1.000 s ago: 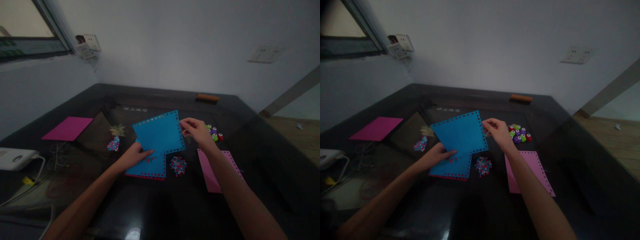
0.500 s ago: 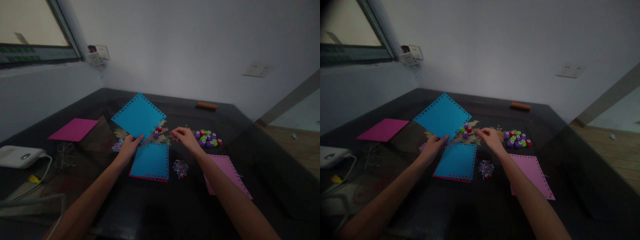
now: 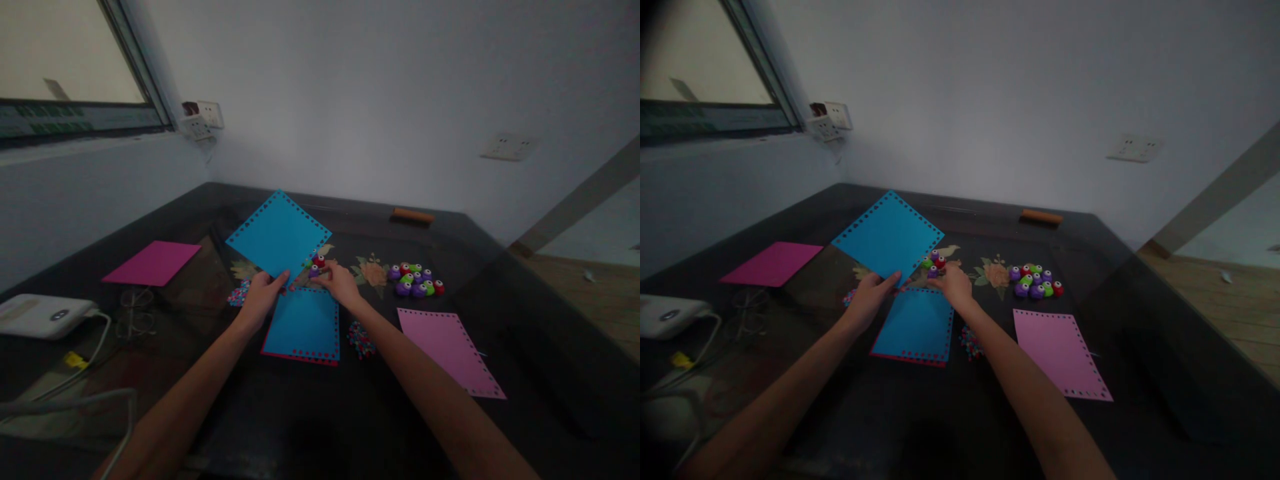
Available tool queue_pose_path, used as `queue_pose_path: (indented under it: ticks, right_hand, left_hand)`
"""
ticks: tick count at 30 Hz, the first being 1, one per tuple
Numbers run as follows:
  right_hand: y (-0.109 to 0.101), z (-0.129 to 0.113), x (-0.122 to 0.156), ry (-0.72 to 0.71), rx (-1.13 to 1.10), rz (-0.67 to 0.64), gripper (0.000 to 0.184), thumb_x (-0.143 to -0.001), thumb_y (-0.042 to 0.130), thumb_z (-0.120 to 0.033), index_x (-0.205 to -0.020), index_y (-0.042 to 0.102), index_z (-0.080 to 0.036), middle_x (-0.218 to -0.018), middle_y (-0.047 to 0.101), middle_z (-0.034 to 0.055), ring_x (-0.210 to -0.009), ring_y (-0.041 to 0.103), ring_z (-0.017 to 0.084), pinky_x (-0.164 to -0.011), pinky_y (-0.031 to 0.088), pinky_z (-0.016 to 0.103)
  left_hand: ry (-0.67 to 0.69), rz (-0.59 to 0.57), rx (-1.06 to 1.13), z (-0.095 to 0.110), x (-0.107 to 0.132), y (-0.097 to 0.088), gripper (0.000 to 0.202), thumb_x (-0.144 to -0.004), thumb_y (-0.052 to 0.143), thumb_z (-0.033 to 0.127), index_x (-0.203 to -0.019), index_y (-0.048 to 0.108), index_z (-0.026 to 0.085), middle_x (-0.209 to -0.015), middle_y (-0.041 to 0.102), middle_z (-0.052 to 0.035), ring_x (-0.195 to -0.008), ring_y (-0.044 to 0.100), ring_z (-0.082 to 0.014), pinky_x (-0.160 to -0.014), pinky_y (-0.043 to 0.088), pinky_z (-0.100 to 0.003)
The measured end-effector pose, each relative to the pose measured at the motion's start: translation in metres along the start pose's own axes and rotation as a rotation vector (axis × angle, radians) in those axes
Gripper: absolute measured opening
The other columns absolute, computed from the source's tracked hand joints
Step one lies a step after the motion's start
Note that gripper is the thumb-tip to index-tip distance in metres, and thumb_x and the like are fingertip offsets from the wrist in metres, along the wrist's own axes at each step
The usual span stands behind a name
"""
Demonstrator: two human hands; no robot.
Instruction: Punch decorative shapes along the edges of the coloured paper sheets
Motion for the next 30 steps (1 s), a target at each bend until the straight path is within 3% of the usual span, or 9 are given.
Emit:
queue_pose_path:
  ticks: [4,9,15,22,26,30]
  right_hand:
    - [0.009,-0.008,-0.002,-0.023,0.124,0.011,0.039,-0.077,0.068,-0.043,-0.105,0.061,-0.018,-0.115,0.062,0.0154,-0.104,0.059,0.029,-0.081,0.043,0.036]
    - [0.015,-0.014,-0.005,-0.036,0.220,0.033,0.041,-0.078,0.067,-0.043,-0.108,0.059,-0.018,-0.117,0.060,0.0168,-0.112,0.054,0.030,-0.085,0.043,0.037]
    - [0.015,-0.014,-0.005,-0.045,0.193,0.076,0.033,-0.079,0.068,-0.031,-0.107,0.059,-0.017,-0.121,0.058,0.0156,-0.116,0.052,0.029,-0.090,0.042,0.038]
    - [-0.004,0.001,0.008,-0.035,-0.037,0.094,0.028,-0.075,0.070,-0.028,-0.100,0.062,-0.019,-0.101,0.067,0.0102,-0.096,0.062,0.025,-0.081,0.045,0.037]
    - [-0.018,0.016,0.031,-0.037,-0.257,0.086,0.023,-0.074,0.070,-0.027,-0.092,0.060,-0.017,-0.090,0.069,0.0066,-0.082,0.065,0.020,-0.075,0.047,0.033]
    - [-0.035,0.038,0.056,-0.008,-0.491,0.089,0.031,-0.069,0.071,-0.029,-0.094,0.056,-0.017,-0.088,0.069,0.0051,-0.080,0.066,0.019,-0.069,0.050,0.031]
  left_hand:
    - [0.011,-0.008,-0.004,0.002,0.000,0.000,0.029,-0.073,0.064,0.042,-0.075,0.066,0.013,-0.061,0.067,-0.0042,-0.054,0.056,-0.0154,-0.053,0.041,-0.025]
    - [0.036,-0.020,-0.010,0.000,-0.002,0.000,0.029,-0.074,0.063,0.043,-0.071,0.065,0.013,-0.058,0.066,-0.0037,-0.056,0.057,-0.0160,-0.054,0.041,-0.025]
    - [0.035,0.004,-0.013,-0.005,-0.005,-0.002,0.032,-0.072,0.063,0.044,-0.071,0.067,0.012,-0.057,0.066,-0.0037,-0.052,0.054,-0.0153,-0.052,0.039,-0.024]
    - [0.020,0.009,0.002,-0.011,-0.005,-0.001,0.037,-0.069,0.066,0.049,-0.072,0.068,0.013,-0.057,0.066,-0.0042,-0.054,0.057,-0.0164,-0.053,0.041,-0.025]
    - [0.003,0.018,-0.006,-0.016,-0.004,0.000,0.040,-0.068,0.066,0.052,-0.072,0.067,0.012,-0.058,0.066,-0.0045,-0.052,0.056,-0.0159,-0.052,0.041,-0.025]
    - [-0.006,0.006,-0.013,-0.021,-0.002,0.005,0.042,-0.067,0.066,0.054,-0.071,0.066,0.012,-0.059,0.066,-0.0048,-0.050,0.055,-0.0157,-0.051,0.042,-0.025]
Point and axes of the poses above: each hand's wrist, its own x-axis away from the middle knuckle, its own y-axis out of the palm, z = x × y, the point moved 7 cm from there along -x, towards the middle knuckle
